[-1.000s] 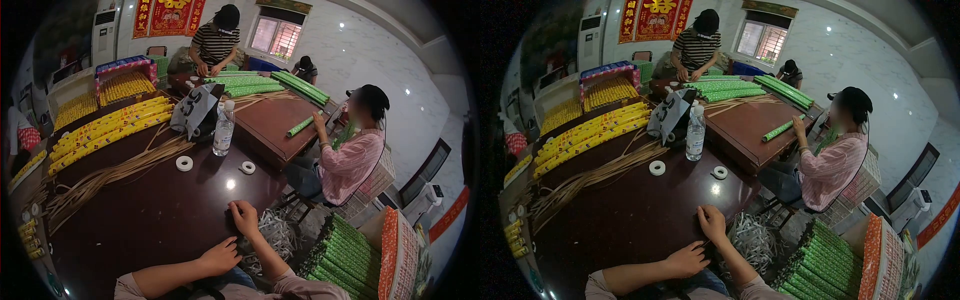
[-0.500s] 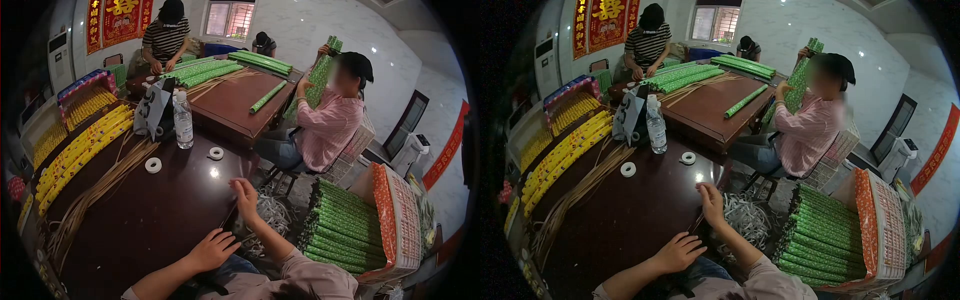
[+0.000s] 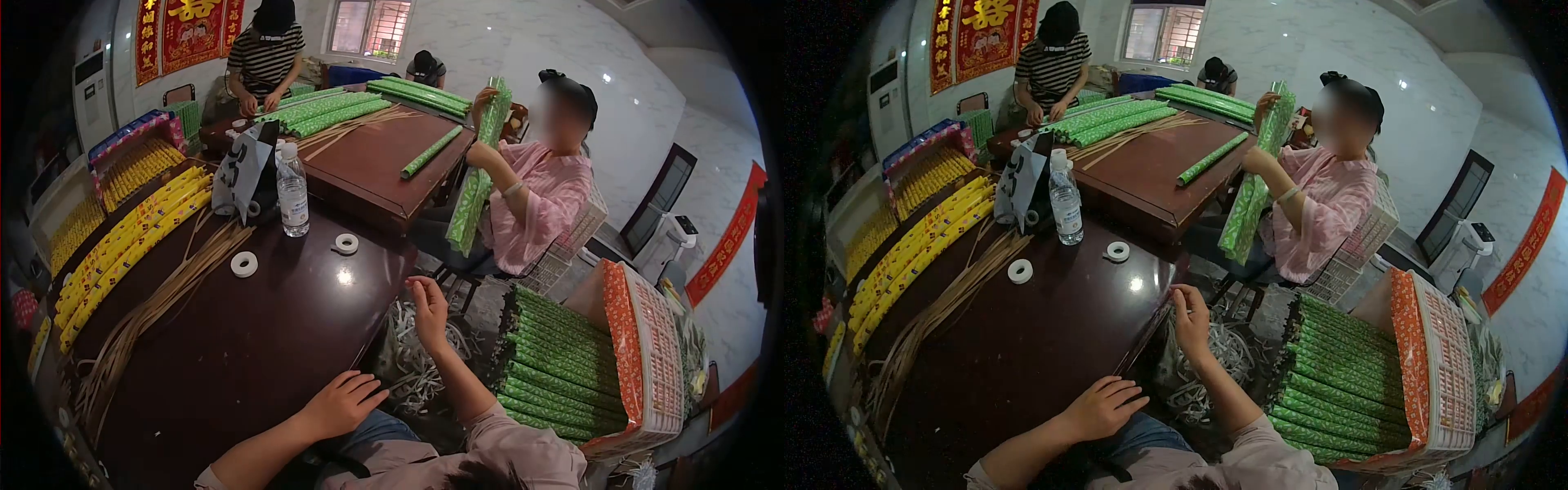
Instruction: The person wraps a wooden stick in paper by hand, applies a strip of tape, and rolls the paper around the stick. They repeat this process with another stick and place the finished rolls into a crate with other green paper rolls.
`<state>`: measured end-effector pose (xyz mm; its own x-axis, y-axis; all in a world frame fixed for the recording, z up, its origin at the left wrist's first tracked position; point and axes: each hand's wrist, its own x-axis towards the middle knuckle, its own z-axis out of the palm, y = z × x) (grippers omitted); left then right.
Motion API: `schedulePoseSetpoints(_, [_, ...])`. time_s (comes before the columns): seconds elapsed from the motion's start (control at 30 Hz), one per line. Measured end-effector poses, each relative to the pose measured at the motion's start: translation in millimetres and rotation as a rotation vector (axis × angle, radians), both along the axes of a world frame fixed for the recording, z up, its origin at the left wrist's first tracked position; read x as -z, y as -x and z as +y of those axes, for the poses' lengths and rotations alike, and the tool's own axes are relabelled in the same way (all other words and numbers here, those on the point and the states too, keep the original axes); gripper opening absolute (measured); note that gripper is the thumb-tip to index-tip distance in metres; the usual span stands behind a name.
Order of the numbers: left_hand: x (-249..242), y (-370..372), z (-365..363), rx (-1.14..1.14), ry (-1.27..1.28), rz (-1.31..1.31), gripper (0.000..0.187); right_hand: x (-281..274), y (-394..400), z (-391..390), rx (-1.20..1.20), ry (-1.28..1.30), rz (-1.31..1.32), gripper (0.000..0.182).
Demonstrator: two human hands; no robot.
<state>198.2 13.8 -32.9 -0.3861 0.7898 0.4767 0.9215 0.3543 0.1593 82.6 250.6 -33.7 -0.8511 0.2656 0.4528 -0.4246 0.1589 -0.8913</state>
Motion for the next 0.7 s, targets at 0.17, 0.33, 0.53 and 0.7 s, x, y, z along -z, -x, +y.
schedulePoseSetpoints(0.17, [-14, 1, -1, -0.063, -0.122, 0.038, 0.029, -38, -30, -8, 0.091, -0.307, 0.254, 0.013])
schedulePoseSetpoints(0.33, [-35, 8, -13, -0.285, -0.494, -0.088, 0.03, -78, -72, -3, 0.139, -0.249, 0.575, 0.006])
schedulePoseSetpoints(0.53, [-42, 30, -25, -0.273, -0.949, -0.953, 0.027, -141, -116, 43, -0.394, 0.352, -0.041, 0.029])
schedulePoseSetpoints(0.7, [-106, 73, -18, -0.153, -1.086, -1.108, 0.057, -123, -26, 89, 0.016, 0.31, -0.151, 0.04])
